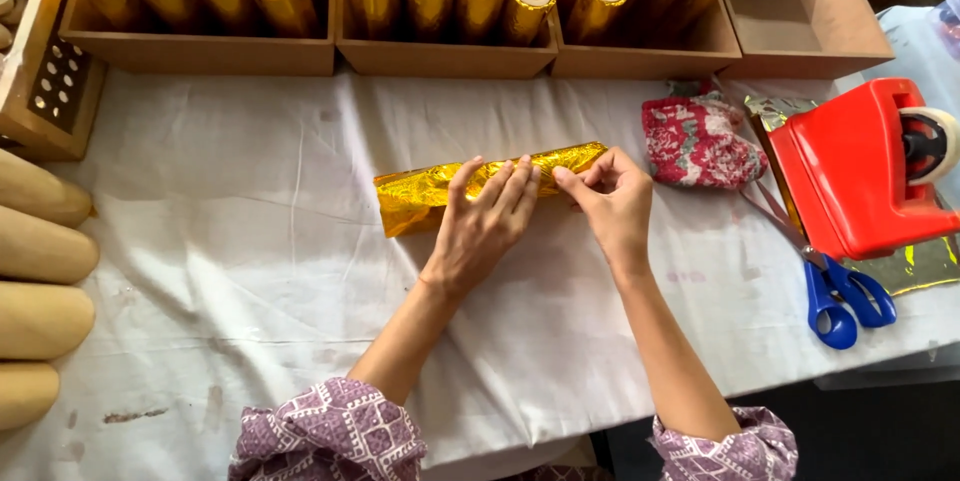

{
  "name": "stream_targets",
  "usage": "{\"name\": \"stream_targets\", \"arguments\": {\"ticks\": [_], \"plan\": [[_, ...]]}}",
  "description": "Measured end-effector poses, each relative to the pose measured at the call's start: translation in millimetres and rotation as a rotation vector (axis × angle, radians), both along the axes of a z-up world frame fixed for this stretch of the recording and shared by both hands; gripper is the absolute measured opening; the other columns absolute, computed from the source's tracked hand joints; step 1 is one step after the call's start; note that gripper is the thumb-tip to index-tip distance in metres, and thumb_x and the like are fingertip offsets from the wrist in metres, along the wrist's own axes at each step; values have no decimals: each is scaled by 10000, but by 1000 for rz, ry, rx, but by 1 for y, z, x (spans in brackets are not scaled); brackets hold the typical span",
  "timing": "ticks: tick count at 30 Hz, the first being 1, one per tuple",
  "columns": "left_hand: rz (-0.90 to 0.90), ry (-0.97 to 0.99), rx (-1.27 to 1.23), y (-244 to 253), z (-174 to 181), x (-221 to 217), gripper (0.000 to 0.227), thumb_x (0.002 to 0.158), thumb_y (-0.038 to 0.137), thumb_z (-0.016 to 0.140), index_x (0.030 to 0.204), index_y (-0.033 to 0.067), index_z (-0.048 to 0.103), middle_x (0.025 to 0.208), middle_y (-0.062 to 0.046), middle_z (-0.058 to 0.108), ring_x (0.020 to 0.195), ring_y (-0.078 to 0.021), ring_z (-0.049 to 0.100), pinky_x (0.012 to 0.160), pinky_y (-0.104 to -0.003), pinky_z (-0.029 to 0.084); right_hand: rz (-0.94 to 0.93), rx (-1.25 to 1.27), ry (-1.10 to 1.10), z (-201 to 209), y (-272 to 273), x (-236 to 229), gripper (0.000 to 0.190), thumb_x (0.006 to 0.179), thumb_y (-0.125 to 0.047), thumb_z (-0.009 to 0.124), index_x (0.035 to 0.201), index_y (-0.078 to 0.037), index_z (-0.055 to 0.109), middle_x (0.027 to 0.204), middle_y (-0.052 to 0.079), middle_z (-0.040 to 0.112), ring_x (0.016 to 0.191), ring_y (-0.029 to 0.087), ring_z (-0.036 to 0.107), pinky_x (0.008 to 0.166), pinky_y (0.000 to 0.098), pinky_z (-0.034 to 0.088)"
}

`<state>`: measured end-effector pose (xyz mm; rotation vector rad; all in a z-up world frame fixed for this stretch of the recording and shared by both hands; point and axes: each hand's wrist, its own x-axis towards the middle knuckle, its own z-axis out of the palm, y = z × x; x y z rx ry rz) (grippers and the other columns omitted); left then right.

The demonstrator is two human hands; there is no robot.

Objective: The person wipes a wooden cylinder with a cloth, picks up a piece of gold foil from a box, and wraps it around the cylinder. They then fold the foil over the ends of the cylinder and place the finished item into a wooden tray.

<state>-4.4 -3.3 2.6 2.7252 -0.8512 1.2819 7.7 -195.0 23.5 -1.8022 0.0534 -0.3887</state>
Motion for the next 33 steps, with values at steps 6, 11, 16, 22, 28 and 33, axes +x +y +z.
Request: {"name": "stream_targets", "arguments": {"ticks": [6, 11, 16, 22, 28, 33], "plan": [[-31, 35, -27, 1, 0, 3, 434, 920, 174, 633, 1347, 121, 687, 1389, 4, 661, 1222, -92, 637, 1189, -468, 309, -11, -42, -32, 6, 6, -2, 364, 876, -122, 848, 757, -70, 508, 706, 0, 645, 598, 33, 587, 522, 216, 509], [-69, 78, -109, 3, 3, 5, 385, 965, 186, 643, 1339, 109, 694, 1362, 6, 691, 1186, -90, 664, 1183, -462, 288, -50, -130, -9, 14, 11, -5, 383, 876, -149, 852, 739, -65, 504, 652, -5, 616, 555, 36, 559, 492, 218, 464], [-80, 113, -152, 2, 5, 8, 387, 958, 211, 676, 1333, 116, 695, 1342, 7, 705, 1154, -88, 680, 1170, -463, 280, -72, -187, -3, 18, 13, -5, 402, 875, -183, 848, 724, -69, 493, 615, -24, 584, 525, 39, 556, 478, 227, 456], [-99, 165, -194, 4, 10, 9, 449, 909, 266, 745, 1331, 122, 691, 1334, 15, 706, 1130, -87, 686, 1150, -471, 280, -78, -255, 10, 13, 7, -1, 483, 891, -253, 845, 693, -75, 441, 553, -32, 500, 462, 54, 545, 445, 242, 449], [-99, 168, -191, 4, 10, 9, 488, 894, 291, 758, 1346, 123, 687, 1337, 31, 700, 1122, -76, 684, 1147, -465, 276, -46, -258, 43, 7, 2, 1, 499, 890, -304, 833, 684, -83, 435, 536, -28, 502, 442, 65, 547, 421, 243, 455], [-97, 148, -184, 5, 10, 9, 486, 897, 309, 755, 1343, 127, 687, 1338, 35, 700, 1115, -68, 684, 1147, -461, 274, 1, -214, 111, 6, -2, 1, 502, 892, -330, 814, 686, -88, 425, 526, -26, 528, 433, 71, 563, 414, 243, 462]]}}
